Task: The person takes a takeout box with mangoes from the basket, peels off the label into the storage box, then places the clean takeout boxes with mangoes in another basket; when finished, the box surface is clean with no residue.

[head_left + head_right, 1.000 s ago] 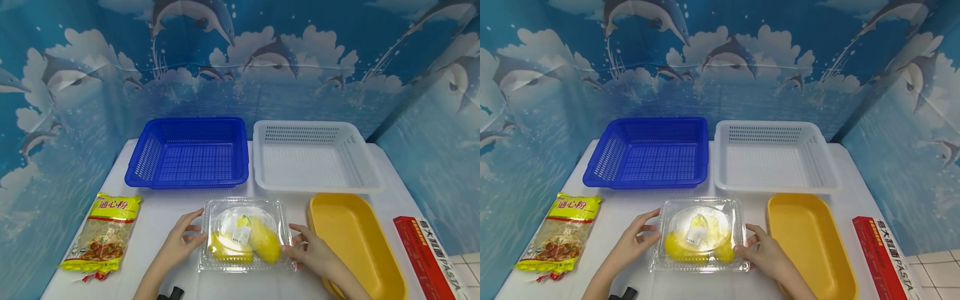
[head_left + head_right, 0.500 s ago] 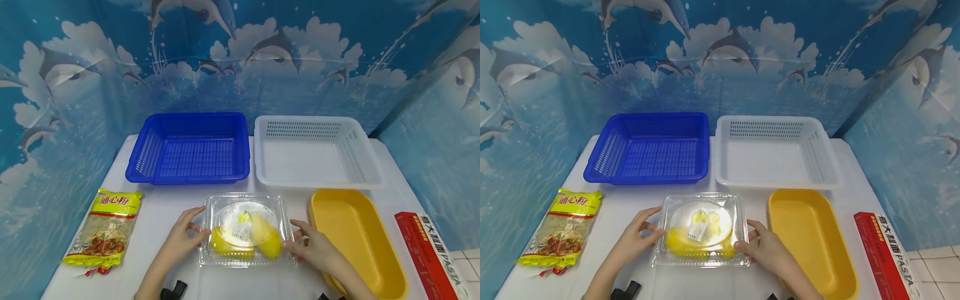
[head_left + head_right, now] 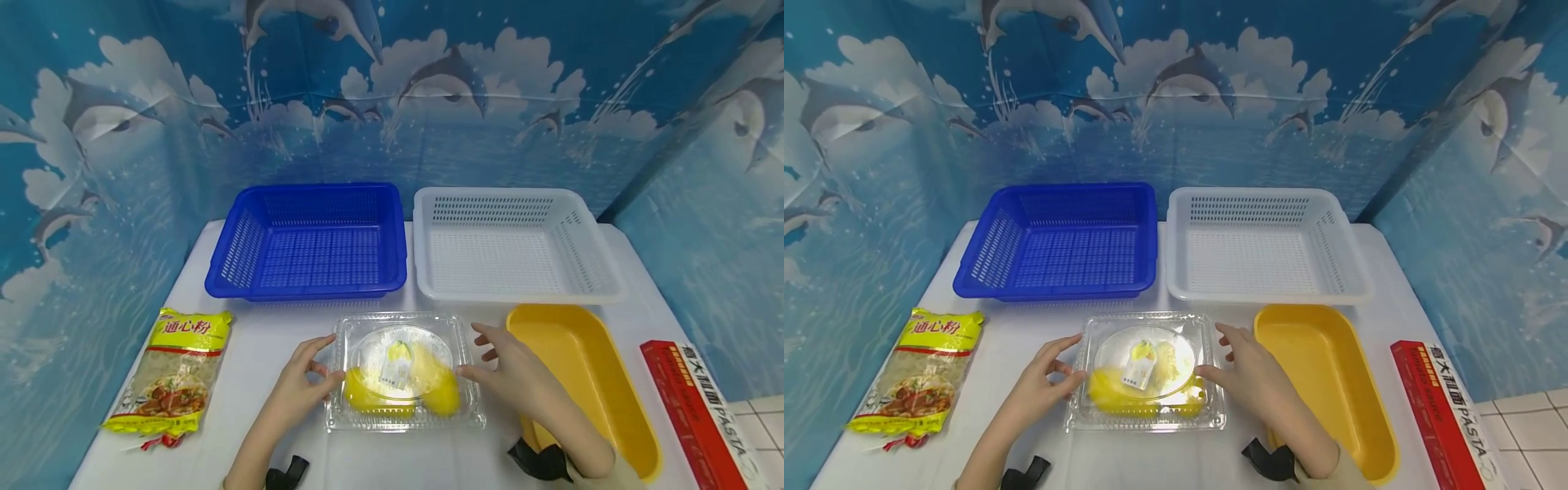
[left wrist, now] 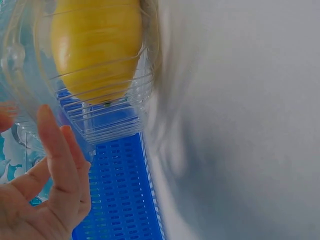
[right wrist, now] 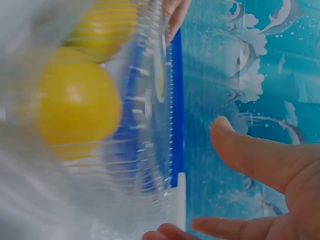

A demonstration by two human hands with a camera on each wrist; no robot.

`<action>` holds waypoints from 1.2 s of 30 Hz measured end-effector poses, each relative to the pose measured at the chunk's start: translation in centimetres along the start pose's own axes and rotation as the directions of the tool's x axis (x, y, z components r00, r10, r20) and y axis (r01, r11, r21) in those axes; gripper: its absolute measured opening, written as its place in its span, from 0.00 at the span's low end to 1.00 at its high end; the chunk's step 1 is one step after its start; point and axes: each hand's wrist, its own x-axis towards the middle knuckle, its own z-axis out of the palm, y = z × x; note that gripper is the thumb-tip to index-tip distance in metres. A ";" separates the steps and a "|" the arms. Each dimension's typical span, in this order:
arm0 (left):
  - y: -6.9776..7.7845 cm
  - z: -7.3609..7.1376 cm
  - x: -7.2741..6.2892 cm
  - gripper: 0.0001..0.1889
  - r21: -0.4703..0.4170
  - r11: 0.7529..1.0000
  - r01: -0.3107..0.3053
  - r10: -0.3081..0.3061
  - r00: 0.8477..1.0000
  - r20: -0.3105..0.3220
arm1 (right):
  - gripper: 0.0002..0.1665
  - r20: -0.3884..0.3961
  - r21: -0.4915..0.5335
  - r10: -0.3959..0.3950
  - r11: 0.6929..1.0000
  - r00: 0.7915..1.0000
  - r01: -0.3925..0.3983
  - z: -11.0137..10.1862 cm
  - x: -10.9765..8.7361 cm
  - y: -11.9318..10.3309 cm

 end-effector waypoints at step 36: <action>0.2 0.1 0.0 0.35 -0.030 0.999 0.019 -0.019 1.000 0.016 | 0.14 0.373 -0.214 -0.369 0.859 0.851 0.466 2.5 7.1 -6.8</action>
